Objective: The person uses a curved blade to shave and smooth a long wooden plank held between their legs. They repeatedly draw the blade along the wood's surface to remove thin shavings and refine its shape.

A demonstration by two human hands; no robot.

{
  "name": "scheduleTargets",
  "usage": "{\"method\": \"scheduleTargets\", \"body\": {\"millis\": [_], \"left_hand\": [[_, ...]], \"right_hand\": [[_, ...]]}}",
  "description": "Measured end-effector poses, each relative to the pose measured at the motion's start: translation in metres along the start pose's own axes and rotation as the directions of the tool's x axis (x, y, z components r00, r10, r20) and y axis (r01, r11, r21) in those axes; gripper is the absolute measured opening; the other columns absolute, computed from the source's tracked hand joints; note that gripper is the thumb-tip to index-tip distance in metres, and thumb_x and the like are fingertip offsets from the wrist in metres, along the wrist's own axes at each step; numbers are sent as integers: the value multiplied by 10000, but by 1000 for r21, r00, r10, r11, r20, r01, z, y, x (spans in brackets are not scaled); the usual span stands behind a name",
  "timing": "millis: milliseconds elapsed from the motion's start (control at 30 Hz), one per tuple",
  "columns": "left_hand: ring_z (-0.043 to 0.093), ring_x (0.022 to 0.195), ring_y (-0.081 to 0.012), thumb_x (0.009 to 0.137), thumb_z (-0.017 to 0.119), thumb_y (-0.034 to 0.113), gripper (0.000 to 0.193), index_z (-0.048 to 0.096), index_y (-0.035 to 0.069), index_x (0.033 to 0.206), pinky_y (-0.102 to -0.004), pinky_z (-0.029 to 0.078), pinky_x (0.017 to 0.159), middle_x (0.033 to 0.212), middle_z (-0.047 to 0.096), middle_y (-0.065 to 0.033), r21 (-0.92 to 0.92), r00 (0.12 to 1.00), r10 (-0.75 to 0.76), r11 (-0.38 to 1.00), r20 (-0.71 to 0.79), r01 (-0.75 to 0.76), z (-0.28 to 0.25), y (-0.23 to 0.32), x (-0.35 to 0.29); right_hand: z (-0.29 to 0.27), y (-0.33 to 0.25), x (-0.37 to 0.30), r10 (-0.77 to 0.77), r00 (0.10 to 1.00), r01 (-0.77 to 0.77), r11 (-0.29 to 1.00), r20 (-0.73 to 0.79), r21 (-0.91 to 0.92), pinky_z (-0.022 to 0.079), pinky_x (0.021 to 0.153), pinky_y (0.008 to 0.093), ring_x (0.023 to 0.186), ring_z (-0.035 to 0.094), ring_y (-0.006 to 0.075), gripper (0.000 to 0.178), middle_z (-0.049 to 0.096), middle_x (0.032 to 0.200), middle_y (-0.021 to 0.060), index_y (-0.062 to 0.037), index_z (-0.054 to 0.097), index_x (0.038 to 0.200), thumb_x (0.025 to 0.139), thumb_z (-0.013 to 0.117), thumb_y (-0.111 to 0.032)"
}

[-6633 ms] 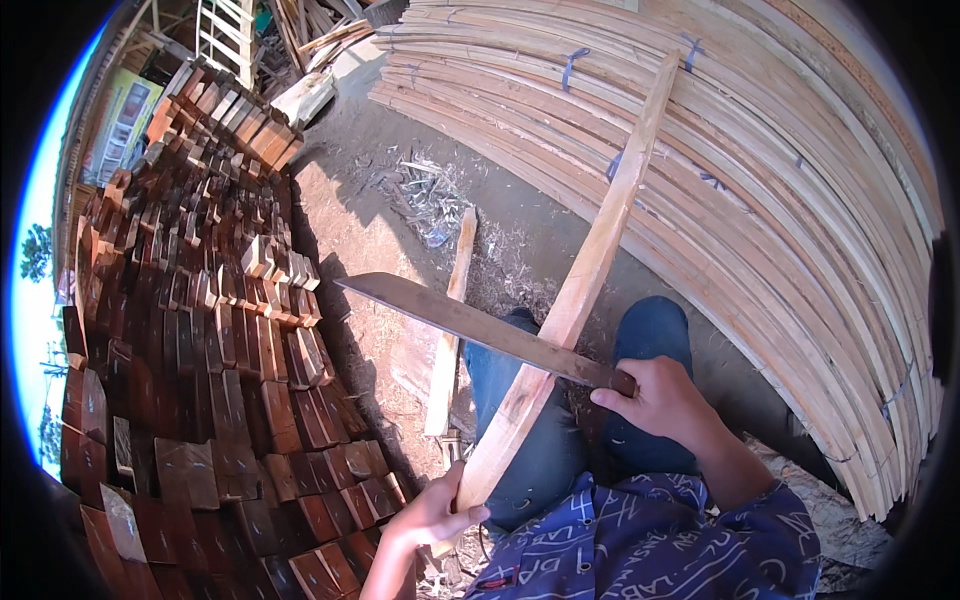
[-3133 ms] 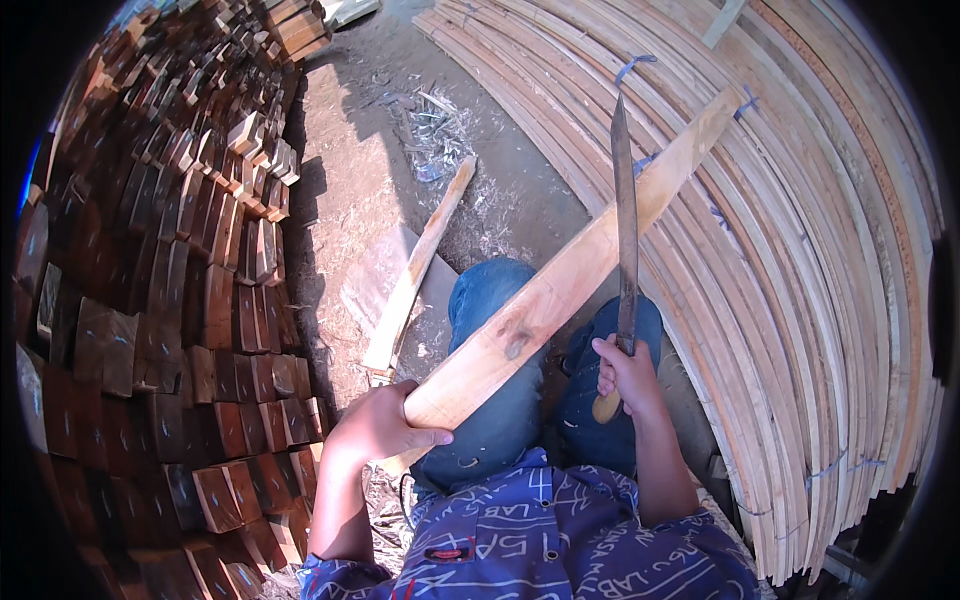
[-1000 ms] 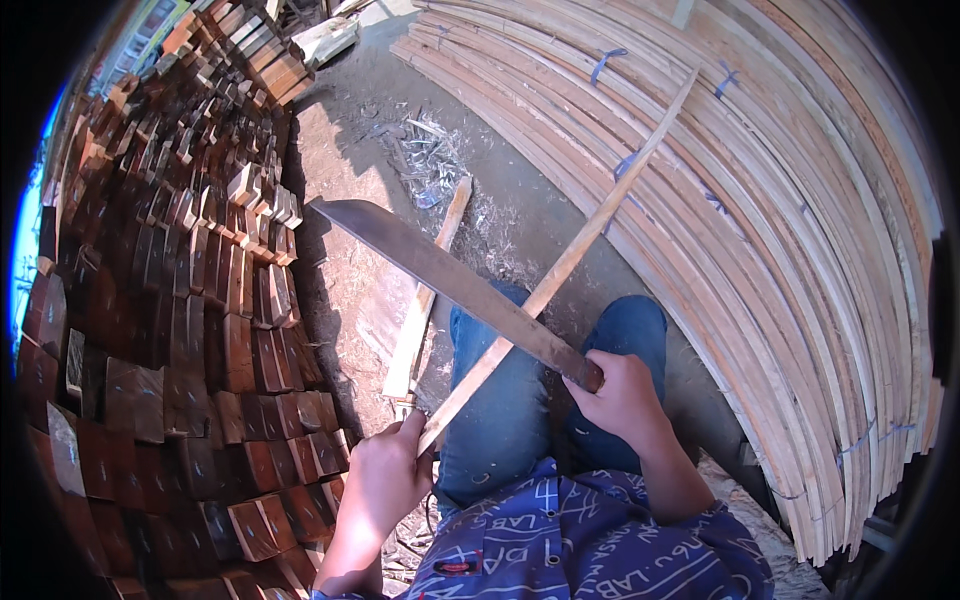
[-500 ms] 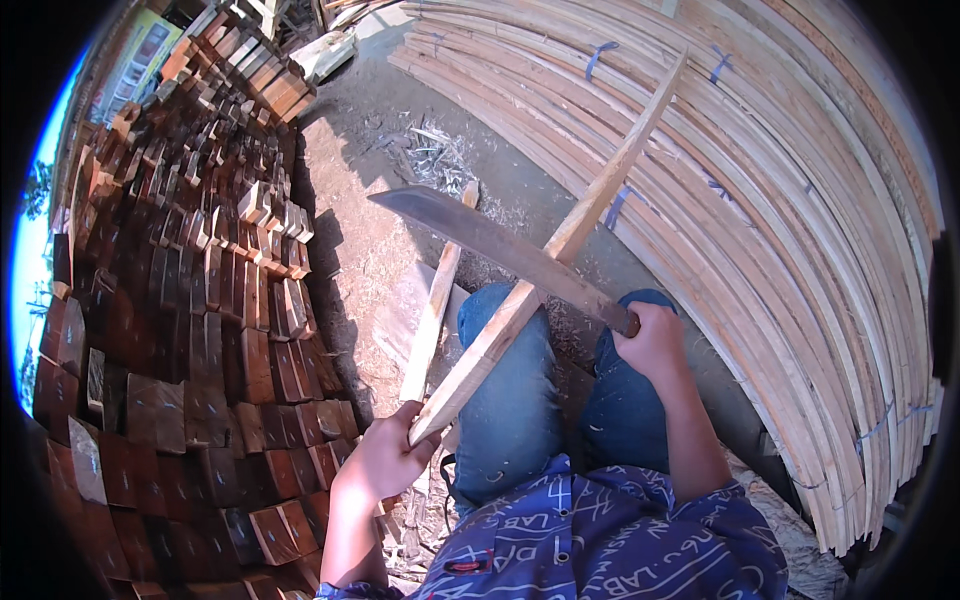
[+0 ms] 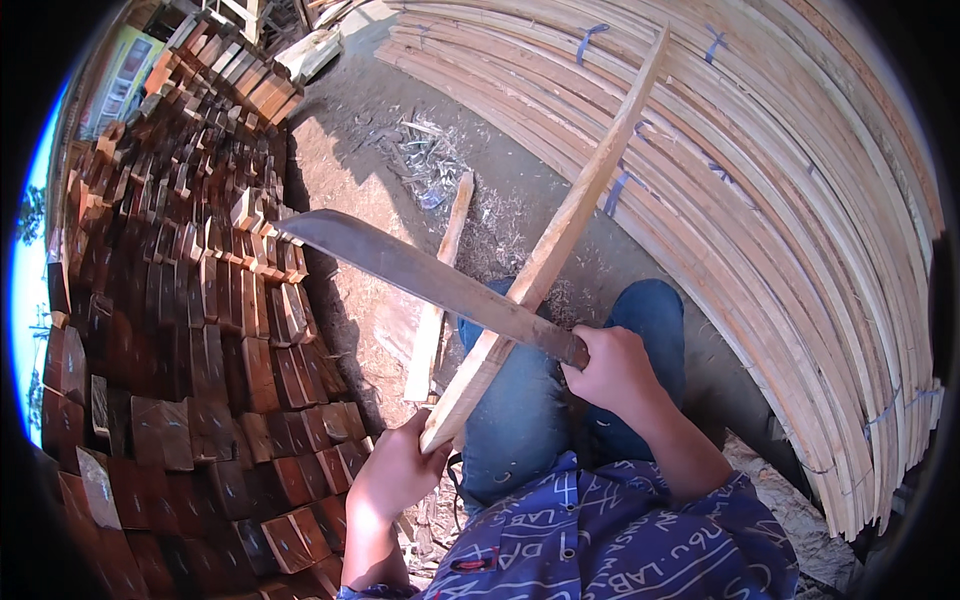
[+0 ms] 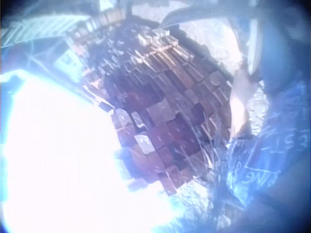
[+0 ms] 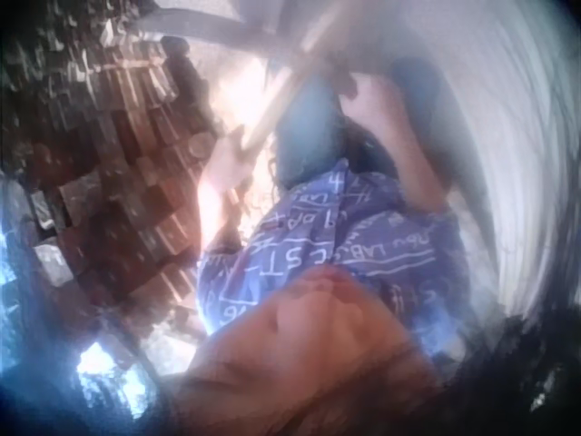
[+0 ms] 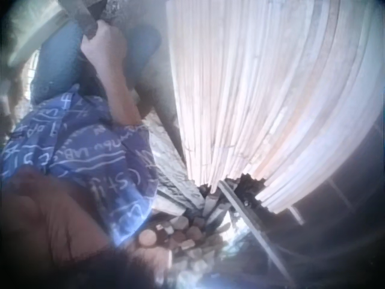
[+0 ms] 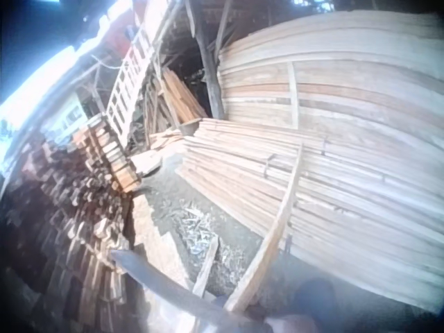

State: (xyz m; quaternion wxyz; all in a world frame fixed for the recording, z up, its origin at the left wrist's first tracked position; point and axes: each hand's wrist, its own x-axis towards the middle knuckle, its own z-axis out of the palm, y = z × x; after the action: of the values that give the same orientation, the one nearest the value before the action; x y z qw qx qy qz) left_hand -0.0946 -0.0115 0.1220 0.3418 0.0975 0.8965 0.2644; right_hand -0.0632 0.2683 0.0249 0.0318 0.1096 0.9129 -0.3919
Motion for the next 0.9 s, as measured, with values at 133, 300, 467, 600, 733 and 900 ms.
{"method": "scheduleTargets", "body": {"millis": [133, 300, 467, 600, 733, 900], "left_hand": [[728, 771, -281, 866, 671, 77, 321, 605, -60, 1149, -392, 533, 690, 807, 692, -246, 30, 999, -16, 999, -46, 17, 3, 1, -7], [698, 602, -239, 879, 659, 59, 328, 569, -83, 1161, -369, 509, 557, 692, 663, -227, 33, 998, -57, 998, 10, 57, 1, 5, -10], [661, 534, -202, 893, 649, 53, 321, 553, -80, 1168, -366, 487, 508, 648, 637, -200, 16, 999, -34, 999, 9, 34, -2, -4, -14], [683, 685, -410, 871, 666, 79, 328, 555, -37, 1157, -468, 516, 617, 696, 636, -280, 78, 998, 35, 996, -50, -31, -1, 8, -15], [661, 721, -461, 862, 661, 73, 314, 545, -12, 1140, -512, 515, 646, 699, 632, -290, 95, 998, 27, 995, -59, -21, 5, 19, -12], [654, 697, -457, 872, 662, 87, 334, 526, 4, 1166, -526, 502, 628, 684, 631, -276, 168, 996, 15, 986, -85, 0, 16, 24, -16]], "right_hand": [[-6, -1, 22, -78, 997, 80, 989, 24, -125, 512, 625, 491, 693, 684, 363, 190, 666, 672, 151, -75, 659, 765, 658, 722, -218], [-22, 8, 31, -95, 996, 92, 960, 3, -266, 502, 638, 484, 713, 683, 363, 196, 663, 680, 152, -80, 647, 747, 614, 734, -195], [-43, 108, 65, 217, 894, -283, 952, -391, -120, 499, 644, 473, 667, 660, 358, 181, 646, 669, 190, -12, 644, 741, 748, 681, -189], [-69, 146, 63, 570, 786, -492, 811, -239, 316, 483, 601, 411, 603, 625, 243, 235, 574, 592, 120, 18, 588, 703, 815, 677, -169], [-46, 136, 36, 623, 778, -516, 703, -74, 490, 451, 582, 357, 594, 577, 158, 231, 559, 596, 51, -5, 576, 699, 840, 699, -140], [-3, 97, 16, 387, 919, -304, 816, -74, 492, 414, 555, 337, 559, 500, 131, 231, 532, 580, 43, -3, 574, 718, 853, 714, -128]]}}
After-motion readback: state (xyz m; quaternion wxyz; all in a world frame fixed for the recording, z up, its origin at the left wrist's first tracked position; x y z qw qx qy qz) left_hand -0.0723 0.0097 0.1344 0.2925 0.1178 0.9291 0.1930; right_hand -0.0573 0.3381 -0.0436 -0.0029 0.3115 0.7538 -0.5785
